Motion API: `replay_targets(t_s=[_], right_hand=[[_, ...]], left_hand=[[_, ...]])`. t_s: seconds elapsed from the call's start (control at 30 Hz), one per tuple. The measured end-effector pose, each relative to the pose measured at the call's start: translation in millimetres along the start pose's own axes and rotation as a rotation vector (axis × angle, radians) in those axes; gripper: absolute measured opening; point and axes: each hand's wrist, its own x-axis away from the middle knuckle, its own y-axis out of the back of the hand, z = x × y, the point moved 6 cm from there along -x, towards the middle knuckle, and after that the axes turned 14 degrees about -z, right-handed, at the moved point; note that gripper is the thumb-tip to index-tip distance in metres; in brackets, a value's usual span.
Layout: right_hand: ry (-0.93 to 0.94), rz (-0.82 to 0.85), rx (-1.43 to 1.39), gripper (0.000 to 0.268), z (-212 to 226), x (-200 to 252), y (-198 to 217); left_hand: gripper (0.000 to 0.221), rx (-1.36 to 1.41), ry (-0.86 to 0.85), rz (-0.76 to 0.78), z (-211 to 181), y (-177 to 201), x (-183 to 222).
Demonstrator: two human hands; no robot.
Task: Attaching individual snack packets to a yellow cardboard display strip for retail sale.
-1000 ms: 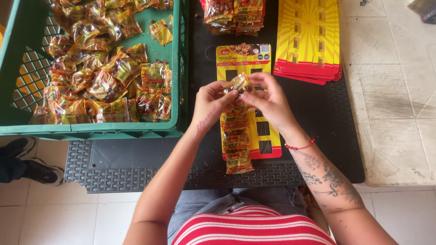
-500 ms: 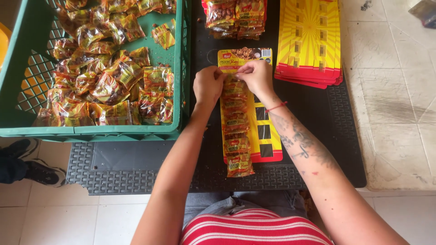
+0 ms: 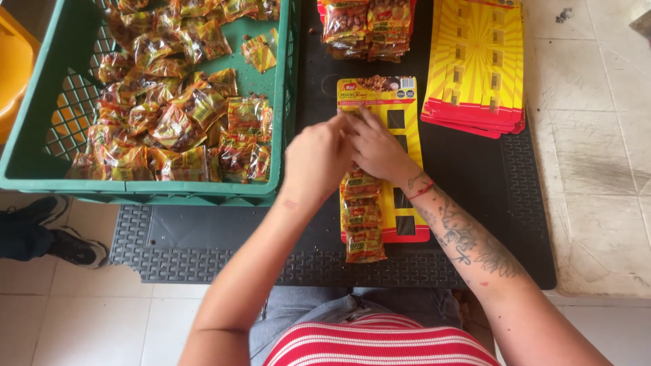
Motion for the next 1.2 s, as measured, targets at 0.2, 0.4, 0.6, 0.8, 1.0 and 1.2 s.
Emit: replay_targets(t_s=[0.2,0.4,0.6,0.8,1.0,1.2], right_hand=[[-0.096,0.170,-0.127,0.064,-12,16,-14],[-0.144,0.036,-0.234,0.082,2,29,-3],[-0.184,-0.197,-0.297,0.064,2,46,38],[-0.269,-0.409,-0.599,0.036,23,55,83],[-0.436,-0.382,-1.139,0.044,34,69,90],[-0.513,-0.446,-0.936,0.023,4,102,70]], left_hand=[[0.039,-0.327,-0.161,-0.257,111,53,-93],[0.058,-0.562,0.085,0.400,253,-9,-155],[0.036,-0.569,-0.038,0.302,227,-22,-157],[0.026,0.490,0.010,-0.149,83,71,-120],[0.027,0.580,-0.090,-0.199,-26,57,-17],[0.057,0.621,0.126,0.130,-36,-4,45]])
